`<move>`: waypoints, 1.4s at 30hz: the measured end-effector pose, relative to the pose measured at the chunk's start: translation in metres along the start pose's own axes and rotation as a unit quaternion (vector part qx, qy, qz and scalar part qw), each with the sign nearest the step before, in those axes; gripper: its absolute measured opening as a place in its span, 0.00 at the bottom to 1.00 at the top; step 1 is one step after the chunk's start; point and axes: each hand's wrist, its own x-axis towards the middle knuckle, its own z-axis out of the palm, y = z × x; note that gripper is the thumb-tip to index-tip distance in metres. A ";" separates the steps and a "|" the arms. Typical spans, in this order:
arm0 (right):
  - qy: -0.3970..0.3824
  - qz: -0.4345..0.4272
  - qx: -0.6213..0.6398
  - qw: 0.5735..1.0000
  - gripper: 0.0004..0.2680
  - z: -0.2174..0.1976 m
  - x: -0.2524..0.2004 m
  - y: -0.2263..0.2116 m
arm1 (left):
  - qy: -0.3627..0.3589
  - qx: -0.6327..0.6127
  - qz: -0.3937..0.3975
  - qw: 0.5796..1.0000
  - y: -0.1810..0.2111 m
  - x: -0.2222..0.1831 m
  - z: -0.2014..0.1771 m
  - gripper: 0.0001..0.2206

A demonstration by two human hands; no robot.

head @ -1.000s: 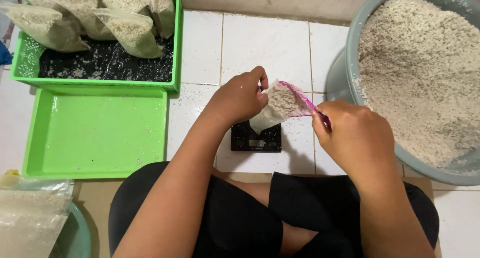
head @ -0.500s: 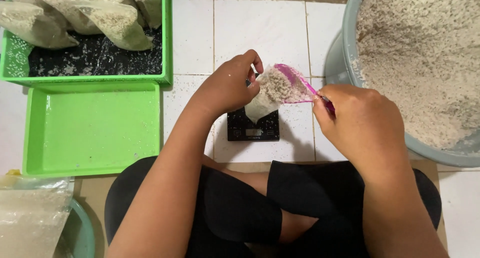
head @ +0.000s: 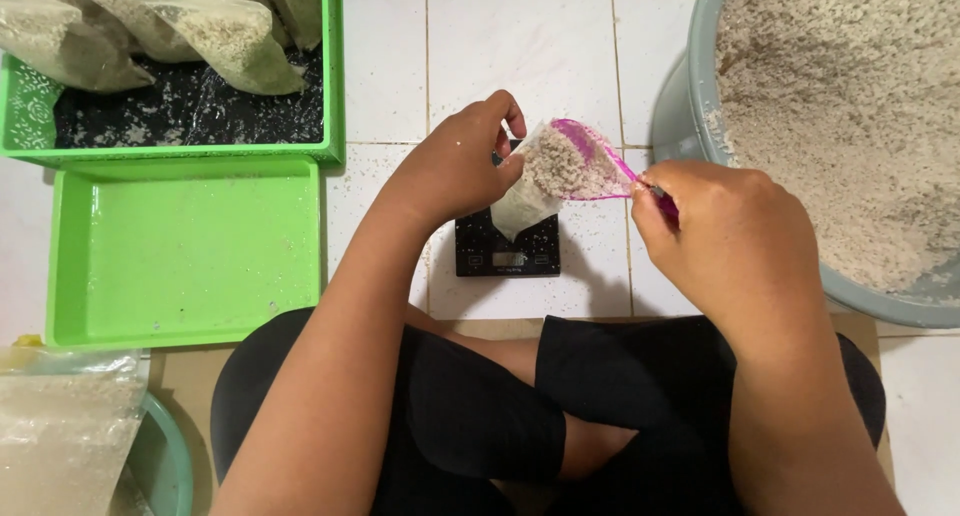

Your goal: The person scoops rice from a large basin into small plastic bags placed on a digital scale. They adjust the amount to reach a target weight, then fold and place the filled bags into a green tray. The process repeats for multiple bags.

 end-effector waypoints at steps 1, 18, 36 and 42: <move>0.000 0.000 0.000 1.000 0.14 -0.002 0.000 -0.001 | 0.000 0.000 0.000 1.000 -0.001 0.000 0.001 0.07; -0.102 0.212 0.257 0.937 0.06 -0.038 0.016 0.012 | 0.046 -0.053 -0.030 0.997 0.002 -0.010 -0.015 0.07; 0.036 0.194 0.363 0.911 0.05 0.008 -0.004 0.163 | 0.136 -0.118 -0.104 0.978 0.003 -0.007 -0.018 0.08; -0.004 0.135 0.303 0.944 0.04 -0.022 0.004 0.099 | 0.118 -0.041 0.093 0.988 -0.001 -0.006 -0.017 0.06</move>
